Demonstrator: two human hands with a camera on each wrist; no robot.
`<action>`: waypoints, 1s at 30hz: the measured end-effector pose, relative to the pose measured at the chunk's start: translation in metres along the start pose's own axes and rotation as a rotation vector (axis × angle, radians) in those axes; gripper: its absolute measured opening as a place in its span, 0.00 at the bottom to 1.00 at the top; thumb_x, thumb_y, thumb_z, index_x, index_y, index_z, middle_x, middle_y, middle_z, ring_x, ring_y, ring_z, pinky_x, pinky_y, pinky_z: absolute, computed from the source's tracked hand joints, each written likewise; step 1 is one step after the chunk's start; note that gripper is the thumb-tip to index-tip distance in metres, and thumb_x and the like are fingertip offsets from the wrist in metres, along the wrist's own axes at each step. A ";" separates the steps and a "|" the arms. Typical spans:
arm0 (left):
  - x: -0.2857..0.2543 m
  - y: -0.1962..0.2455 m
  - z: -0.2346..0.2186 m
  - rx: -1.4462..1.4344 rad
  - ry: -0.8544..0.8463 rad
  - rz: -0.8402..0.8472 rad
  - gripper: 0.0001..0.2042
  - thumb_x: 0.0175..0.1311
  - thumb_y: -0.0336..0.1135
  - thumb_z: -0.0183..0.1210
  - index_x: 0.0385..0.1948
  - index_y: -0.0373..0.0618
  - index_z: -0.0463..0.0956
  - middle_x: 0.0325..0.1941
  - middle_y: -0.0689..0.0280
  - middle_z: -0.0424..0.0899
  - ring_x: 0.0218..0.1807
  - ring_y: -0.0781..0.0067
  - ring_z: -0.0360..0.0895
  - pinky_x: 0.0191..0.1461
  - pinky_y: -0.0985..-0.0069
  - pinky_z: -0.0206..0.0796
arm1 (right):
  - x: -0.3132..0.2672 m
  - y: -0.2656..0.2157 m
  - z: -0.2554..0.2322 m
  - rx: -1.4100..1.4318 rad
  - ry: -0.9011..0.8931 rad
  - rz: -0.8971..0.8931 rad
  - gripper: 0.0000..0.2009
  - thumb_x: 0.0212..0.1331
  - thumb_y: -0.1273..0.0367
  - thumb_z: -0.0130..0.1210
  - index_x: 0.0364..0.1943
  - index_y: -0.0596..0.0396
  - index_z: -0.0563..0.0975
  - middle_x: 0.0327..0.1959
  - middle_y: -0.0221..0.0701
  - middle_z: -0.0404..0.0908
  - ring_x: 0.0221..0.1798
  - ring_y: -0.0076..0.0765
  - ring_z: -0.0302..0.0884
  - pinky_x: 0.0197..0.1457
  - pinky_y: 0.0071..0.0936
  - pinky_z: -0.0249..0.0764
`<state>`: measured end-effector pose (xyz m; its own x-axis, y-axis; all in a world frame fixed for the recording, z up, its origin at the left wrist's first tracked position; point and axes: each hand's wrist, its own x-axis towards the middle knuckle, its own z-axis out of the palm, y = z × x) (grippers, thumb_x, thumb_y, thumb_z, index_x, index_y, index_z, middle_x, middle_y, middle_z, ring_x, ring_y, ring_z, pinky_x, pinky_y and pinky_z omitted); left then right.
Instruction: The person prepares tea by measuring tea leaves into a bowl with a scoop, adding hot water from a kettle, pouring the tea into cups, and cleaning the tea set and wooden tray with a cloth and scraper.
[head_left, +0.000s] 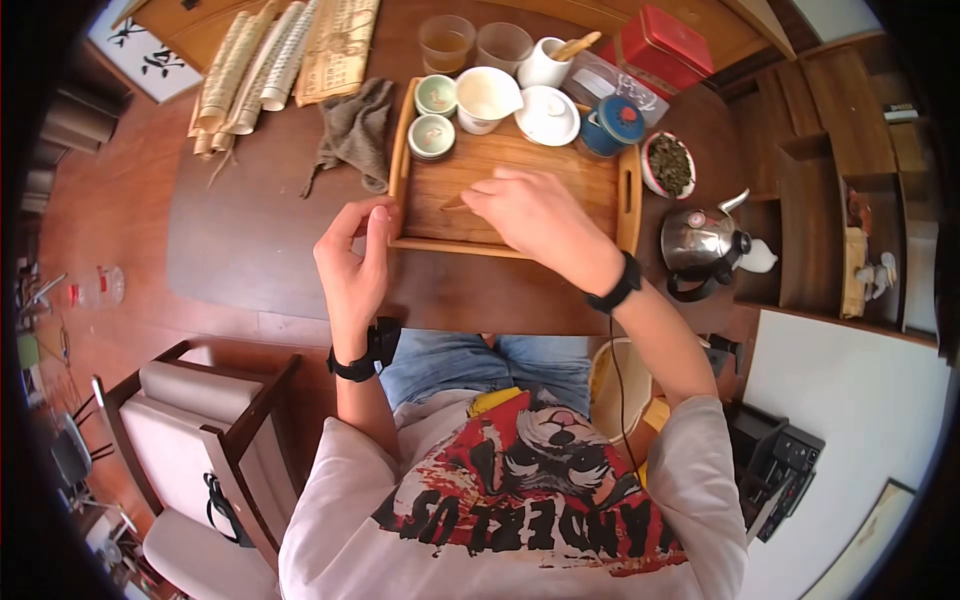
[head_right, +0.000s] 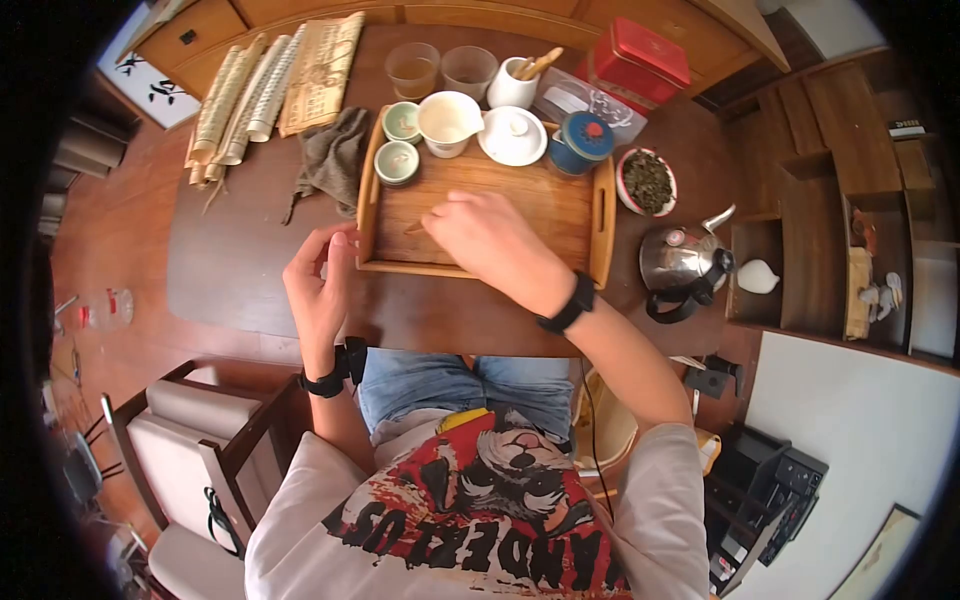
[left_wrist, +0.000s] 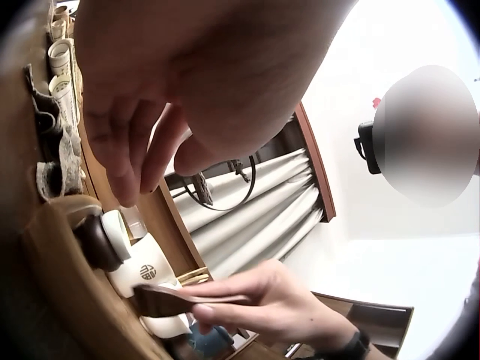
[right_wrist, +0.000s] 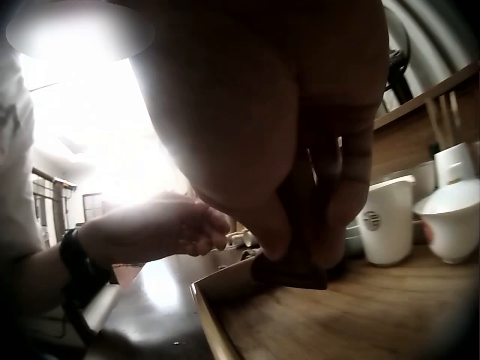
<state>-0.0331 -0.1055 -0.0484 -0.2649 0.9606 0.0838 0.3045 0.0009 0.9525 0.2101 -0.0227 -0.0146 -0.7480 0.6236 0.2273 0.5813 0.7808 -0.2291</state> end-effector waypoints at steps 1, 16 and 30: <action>-0.002 -0.001 -0.006 -0.062 0.019 -0.039 0.14 0.86 0.35 0.58 0.49 0.33 0.89 0.43 0.62 0.94 0.43 0.78 0.84 0.50 0.76 0.76 | 0.016 -0.004 0.014 -0.105 -0.059 -0.043 0.06 0.62 0.70 0.64 0.39 0.55 0.89 0.38 0.32 0.91 0.46 0.41 0.89 0.47 0.40 0.86; -0.014 -0.006 -0.006 -0.295 -0.035 -0.046 0.23 0.92 0.41 0.48 0.48 0.31 0.89 0.41 0.61 0.94 0.40 0.78 0.82 0.47 0.77 0.73 | -0.021 0.028 0.025 -0.020 -0.179 -0.324 0.17 0.61 0.70 0.61 0.54 0.55 0.86 0.60 0.28 0.88 0.47 0.36 0.86 0.49 0.34 0.85; -0.021 -0.018 0.007 -0.322 -0.038 -0.094 0.16 0.81 0.29 0.65 0.26 0.42 0.75 0.26 0.78 0.75 0.31 0.90 0.64 0.34 0.83 0.55 | -0.007 0.042 0.009 -0.171 -0.098 0.013 0.09 0.62 0.73 0.62 0.45 0.55 0.87 0.37 0.38 0.90 0.44 0.45 0.90 0.45 0.43 0.86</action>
<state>-0.0266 -0.1240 -0.0692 -0.2417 0.9703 -0.0138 -0.0262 0.0077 0.9996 0.2370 0.0060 -0.0340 -0.7627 0.6335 0.1303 0.6309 0.7731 -0.0659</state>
